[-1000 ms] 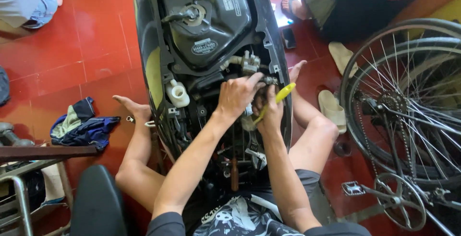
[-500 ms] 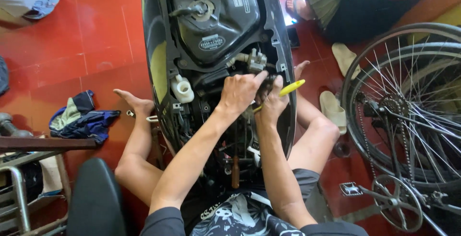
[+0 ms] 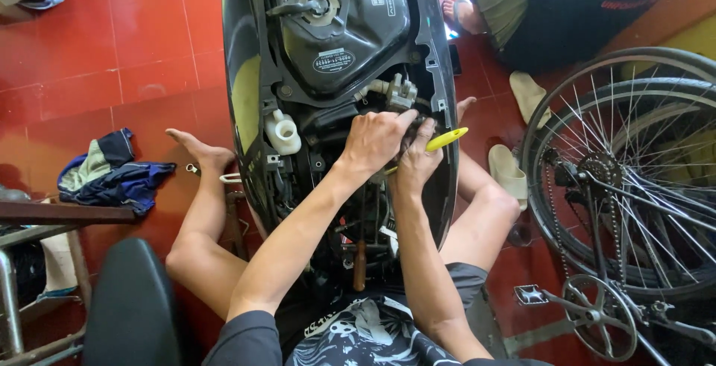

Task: Cleaning and scrubbing internal components of a motorcycle engine using a brush and small tools to remove dirt.

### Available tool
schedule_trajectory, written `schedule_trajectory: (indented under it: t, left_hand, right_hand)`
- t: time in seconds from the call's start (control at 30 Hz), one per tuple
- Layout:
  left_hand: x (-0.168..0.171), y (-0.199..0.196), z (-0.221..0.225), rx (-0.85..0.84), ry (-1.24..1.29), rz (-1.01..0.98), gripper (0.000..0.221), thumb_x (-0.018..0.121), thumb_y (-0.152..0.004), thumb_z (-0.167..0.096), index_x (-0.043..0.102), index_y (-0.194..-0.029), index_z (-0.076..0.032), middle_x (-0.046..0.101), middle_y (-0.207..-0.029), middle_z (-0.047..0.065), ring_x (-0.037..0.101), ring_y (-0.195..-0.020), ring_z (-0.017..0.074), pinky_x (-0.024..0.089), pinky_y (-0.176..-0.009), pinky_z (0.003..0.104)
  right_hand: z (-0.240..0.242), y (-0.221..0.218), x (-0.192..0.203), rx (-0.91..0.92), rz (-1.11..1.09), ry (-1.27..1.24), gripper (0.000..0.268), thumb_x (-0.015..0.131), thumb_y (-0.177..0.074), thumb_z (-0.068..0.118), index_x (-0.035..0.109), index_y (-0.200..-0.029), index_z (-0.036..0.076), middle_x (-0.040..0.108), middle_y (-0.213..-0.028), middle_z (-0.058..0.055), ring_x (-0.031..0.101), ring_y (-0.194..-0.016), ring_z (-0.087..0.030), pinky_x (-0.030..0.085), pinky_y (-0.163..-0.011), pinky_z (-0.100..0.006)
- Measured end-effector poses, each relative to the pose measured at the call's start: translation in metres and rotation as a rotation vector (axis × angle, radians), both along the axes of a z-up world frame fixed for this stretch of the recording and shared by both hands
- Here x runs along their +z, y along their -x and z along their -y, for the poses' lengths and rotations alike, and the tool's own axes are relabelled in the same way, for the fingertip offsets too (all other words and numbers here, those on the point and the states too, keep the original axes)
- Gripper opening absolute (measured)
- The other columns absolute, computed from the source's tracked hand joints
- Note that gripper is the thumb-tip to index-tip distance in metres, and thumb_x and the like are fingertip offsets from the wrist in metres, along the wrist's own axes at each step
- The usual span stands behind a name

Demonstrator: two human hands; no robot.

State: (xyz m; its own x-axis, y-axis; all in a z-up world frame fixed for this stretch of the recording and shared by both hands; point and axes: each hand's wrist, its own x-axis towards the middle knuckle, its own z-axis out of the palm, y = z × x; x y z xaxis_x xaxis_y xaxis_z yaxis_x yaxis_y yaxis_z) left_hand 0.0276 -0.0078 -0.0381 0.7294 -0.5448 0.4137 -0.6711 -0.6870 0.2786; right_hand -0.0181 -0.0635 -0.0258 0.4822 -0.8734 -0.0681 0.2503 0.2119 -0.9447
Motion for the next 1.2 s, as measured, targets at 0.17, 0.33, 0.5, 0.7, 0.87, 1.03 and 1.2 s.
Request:
schedule_trajectory:
  t: [0.17,0.33,0.5,0.7,0.87,1.03,1.2]
  left_hand:
    - [0.027,0.007,-0.006,-0.018,-0.062,-0.045,0.048,0.049,-0.092,-0.016,0.061,-0.137,-0.032,0.071,-0.072,0.005,0.073,-0.064,0.0371,0.062,-0.061,0.054]
    - [0.022,0.007,-0.008,-0.025,-0.031,-0.085,0.041,0.054,-0.095,-0.024,0.062,-0.134,-0.032,0.070,-0.072,0.008,0.072,-0.063,0.0407,0.061,-0.060,0.056]
    - [0.018,0.009,-0.007,0.010,0.020,-0.106,0.035,0.059,-0.097,-0.040,0.063,-0.132,-0.034,0.070,-0.072,0.007,0.073,-0.065,0.0399,0.062,-0.062,0.056]
    - [0.020,0.010,0.000,0.028,0.082,-0.092,0.031,0.058,-0.099,-0.039,0.064,-0.130,-0.042,0.069,-0.071,0.004,0.072,-0.063,0.0377,0.062,-0.061,0.054]
    - [0.025,0.013,-0.005,0.044,0.088,-0.077,0.028,0.056,-0.101,-0.042,0.065,-0.128,-0.039,0.068,-0.069,0.003,0.072,-0.062,0.0365,0.062,-0.060,0.053]
    - [0.019,0.016,-0.004,0.058,0.097,-0.011,0.027,0.057,-0.100,-0.042,0.067,-0.125,-0.039,0.067,-0.066,0.002,0.071,-0.058,0.0350,0.061,-0.057,0.052]
    - [0.012,0.019,-0.008,0.075,0.128,0.058,0.026,0.060,-0.099,-0.038,0.069,-0.123,-0.036,0.068,-0.067,0.004,0.070,-0.057,0.0354,0.060,-0.055,0.052]
  right_hand:
    - [-0.009,0.006,0.020,-0.001,-0.065,-0.042,0.040,0.069,-0.100,0.036,0.068,-0.080,0.001,0.060,-0.065,-0.012,0.054,-0.056,-0.016,0.050,-0.053,-0.031]
    - [0.019,0.016,-0.006,0.209,-0.017,-0.175,0.040,0.066,-0.102,0.037,0.063,-0.078,0.004,0.051,-0.060,-0.005,0.047,-0.049,-0.013,0.044,-0.044,-0.028]
    - [0.033,0.028,-0.009,0.435,0.124,-0.378,0.053,0.056,-0.101,0.055,0.057,-0.076,0.009,0.042,-0.049,0.002,0.041,-0.038,-0.007,0.035,-0.030,-0.021]
    - [0.034,0.019,-0.022,0.461,0.169,-0.410,0.051,0.058,-0.101,0.056,0.057,-0.080,0.010,0.044,-0.053,0.003,0.045,-0.041,-0.008,0.037,-0.033,-0.019]
    - [0.035,0.019,-0.020,0.439,0.240,-0.477,0.054,0.054,-0.100,0.062,0.056,-0.079,0.012,0.041,-0.052,-0.002,0.041,-0.035,-0.016,0.037,-0.033,-0.025]
    - [0.036,0.014,-0.037,0.360,0.202,-0.394,0.053,0.057,-0.102,0.056,0.049,-0.069,0.014,0.040,-0.045,-0.003,0.041,-0.028,-0.018,0.034,-0.031,-0.025]
    - [0.038,0.008,-0.043,0.339,0.226,-0.405,0.048,0.060,-0.103,0.046,0.050,-0.070,0.012,0.041,-0.045,-0.005,0.041,-0.027,-0.020,0.033,-0.030,-0.026]
